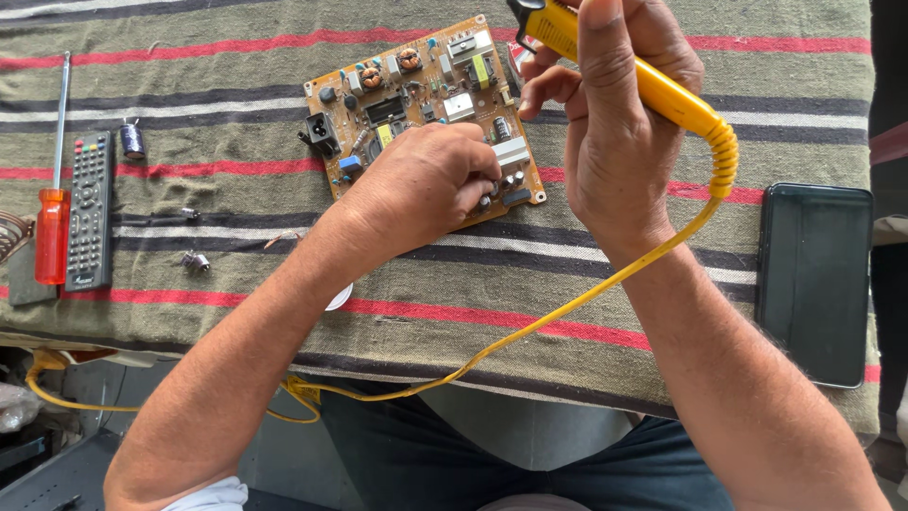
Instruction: The person solders components onto a circuit board using a soldering iron and solder wire. They flip the board to access both sides, apply solder to specific points, and handle small electronic components. The work is performed on a striped cloth-covered bench with tools and parts nearby.
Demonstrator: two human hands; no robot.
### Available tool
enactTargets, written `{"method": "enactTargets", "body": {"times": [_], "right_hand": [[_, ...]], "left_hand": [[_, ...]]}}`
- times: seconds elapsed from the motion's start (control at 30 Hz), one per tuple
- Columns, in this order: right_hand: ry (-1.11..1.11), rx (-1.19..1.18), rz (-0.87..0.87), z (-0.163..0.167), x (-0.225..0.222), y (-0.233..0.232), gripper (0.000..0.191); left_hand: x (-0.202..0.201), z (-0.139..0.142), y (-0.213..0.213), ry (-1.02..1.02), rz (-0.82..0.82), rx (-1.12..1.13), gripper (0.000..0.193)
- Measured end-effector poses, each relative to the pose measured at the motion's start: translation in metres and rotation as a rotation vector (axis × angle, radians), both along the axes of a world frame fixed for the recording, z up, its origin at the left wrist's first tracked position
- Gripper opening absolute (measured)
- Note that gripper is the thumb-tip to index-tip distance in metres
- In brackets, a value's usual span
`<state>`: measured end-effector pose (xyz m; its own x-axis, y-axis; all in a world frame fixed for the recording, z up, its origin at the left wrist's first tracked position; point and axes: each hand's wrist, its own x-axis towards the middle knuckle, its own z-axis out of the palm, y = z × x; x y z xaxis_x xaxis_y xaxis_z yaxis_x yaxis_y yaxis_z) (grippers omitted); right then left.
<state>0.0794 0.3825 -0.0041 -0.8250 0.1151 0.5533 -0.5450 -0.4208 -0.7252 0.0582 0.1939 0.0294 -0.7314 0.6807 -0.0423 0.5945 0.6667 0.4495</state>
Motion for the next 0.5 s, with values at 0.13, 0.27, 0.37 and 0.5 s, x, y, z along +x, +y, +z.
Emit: {"method": "enactTargets", "body": {"times": [0.13, 0.27, 0.37, 0.5], "right_hand": [[0.015, 0.006, -0.003, -0.001, -0.002, 0.0, 0.026], [0.018, 0.02, -0.015, -0.002, -0.002, 0.001, 0.025], [0.016, 0.017, -0.007, -0.003, -0.002, 0.001, 0.025], [0.03, 0.031, -0.023, -0.004, -0.003, 0.001, 0.025]], "left_hand": [[-0.003, -0.005, -0.002, -0.022, 0.011, 0.042, 0.006], [-0.003, -0.01, -0.002, -0.016, 0.019, 0.035, 0.006], [-0.003, -0.013, -0.002, 0.026, -0.01, 0.041, 0.007], [-0.003, -0.013, -0.002, 0.001, -0.009, 0.085, 0.005]]}}
